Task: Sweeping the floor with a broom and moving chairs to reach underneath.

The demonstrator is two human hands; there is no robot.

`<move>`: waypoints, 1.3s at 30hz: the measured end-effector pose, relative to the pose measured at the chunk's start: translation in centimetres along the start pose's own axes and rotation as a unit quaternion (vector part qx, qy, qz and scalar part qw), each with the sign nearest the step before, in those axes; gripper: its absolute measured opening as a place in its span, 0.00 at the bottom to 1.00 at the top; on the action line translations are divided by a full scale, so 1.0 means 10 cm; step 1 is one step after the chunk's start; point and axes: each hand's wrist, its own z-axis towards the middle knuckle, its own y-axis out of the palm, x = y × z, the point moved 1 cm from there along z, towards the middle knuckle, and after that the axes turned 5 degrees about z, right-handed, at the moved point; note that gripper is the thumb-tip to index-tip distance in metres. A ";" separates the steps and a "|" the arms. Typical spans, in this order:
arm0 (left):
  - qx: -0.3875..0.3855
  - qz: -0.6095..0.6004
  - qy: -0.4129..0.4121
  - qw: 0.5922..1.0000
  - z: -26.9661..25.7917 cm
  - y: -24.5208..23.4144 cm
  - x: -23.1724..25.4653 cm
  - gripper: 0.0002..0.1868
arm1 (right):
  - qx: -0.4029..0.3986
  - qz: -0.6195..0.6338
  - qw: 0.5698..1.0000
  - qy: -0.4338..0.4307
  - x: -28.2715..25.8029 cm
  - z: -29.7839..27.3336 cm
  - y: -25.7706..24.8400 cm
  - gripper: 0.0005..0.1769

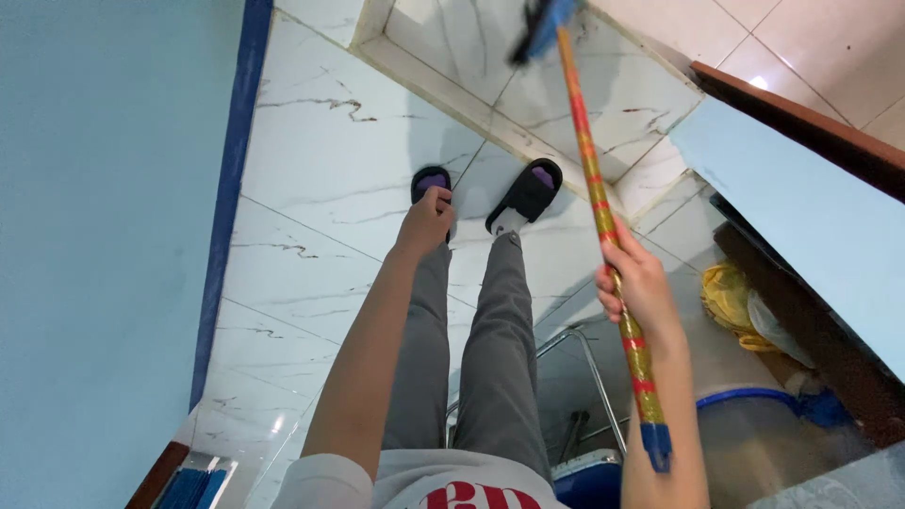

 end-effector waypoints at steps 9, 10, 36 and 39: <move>0.015 0.025 -0.019 0.999 -0.03 -0.07 -0.10 0.19 | -0.161 0.091 0.982 0.033 0.03 1.14 0.47 0.35; 0.012 0.027 -0.018 0.999 -0.06 -0.07 -0.14 0.19 | -0.159 0.094 0.982 0.033 0.23 1.28 0.32 0.35; 0.009 0.054 0.031 0.998 0.02 0.18 -0.12 0.20 | 0.109 -0.011 0.990 -0.087 -0.24 0.17 -1.01 0.37; 0.018 0.080 0.060 0.995 0.09 0.16 -0.15 0.19 | -0.069 0.137 0.984 -0.090 -0.12 0.14 -1.19 0.33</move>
